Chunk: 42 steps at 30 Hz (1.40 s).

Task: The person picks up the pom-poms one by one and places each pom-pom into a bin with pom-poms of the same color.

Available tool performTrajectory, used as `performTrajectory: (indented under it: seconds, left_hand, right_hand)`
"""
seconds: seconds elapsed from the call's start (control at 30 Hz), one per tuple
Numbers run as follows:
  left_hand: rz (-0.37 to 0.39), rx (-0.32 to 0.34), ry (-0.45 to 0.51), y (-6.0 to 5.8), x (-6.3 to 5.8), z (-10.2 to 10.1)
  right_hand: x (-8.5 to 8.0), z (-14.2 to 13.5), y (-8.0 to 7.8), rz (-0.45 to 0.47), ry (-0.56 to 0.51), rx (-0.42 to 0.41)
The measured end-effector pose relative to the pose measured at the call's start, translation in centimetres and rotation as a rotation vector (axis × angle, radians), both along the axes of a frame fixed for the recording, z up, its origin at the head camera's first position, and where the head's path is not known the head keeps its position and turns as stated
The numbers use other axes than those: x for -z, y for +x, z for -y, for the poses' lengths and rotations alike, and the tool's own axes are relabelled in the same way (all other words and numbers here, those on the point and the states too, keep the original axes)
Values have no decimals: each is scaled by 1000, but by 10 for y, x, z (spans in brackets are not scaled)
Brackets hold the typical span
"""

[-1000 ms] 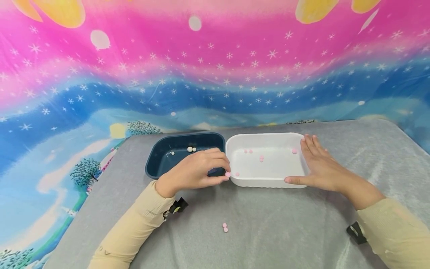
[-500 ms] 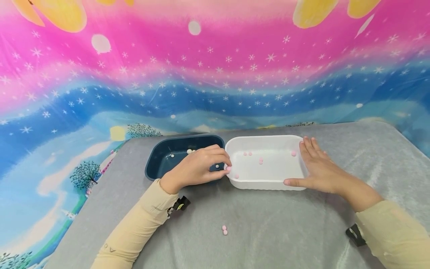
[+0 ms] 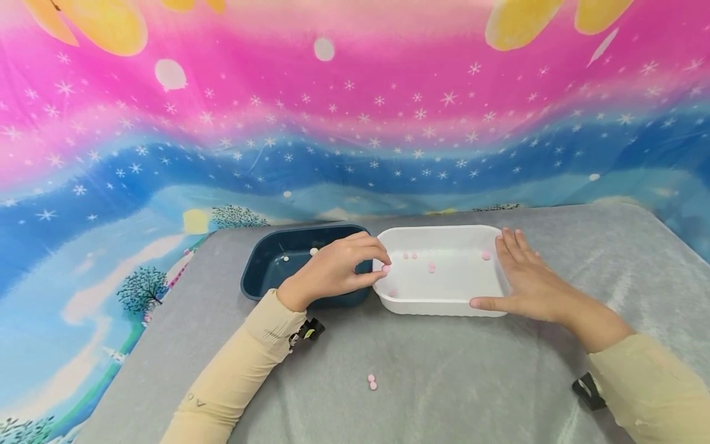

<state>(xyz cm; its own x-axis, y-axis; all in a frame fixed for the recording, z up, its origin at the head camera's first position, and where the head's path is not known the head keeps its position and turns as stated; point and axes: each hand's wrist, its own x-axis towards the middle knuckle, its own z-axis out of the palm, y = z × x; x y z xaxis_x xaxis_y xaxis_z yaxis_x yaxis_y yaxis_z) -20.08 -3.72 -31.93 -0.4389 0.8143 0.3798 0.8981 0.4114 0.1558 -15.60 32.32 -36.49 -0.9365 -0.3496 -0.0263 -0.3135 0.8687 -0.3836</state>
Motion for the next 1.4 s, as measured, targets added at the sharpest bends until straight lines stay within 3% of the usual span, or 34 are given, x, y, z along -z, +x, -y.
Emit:
performTrajectory:
  seconds: [0.53,0.93,1.4]
  left_hand:
    - [32,-77,-28,-8,1,-8]
    - [-31,-247,-148,-5,2,-9]
    - [-35,-213,-117,3,-3,1]
  right_hand:
    - [2,-1,1,-13,2,-6]
    - [2,1,2,-8,-13,-8]
    - [2,-2,1,-13,-18,-9]
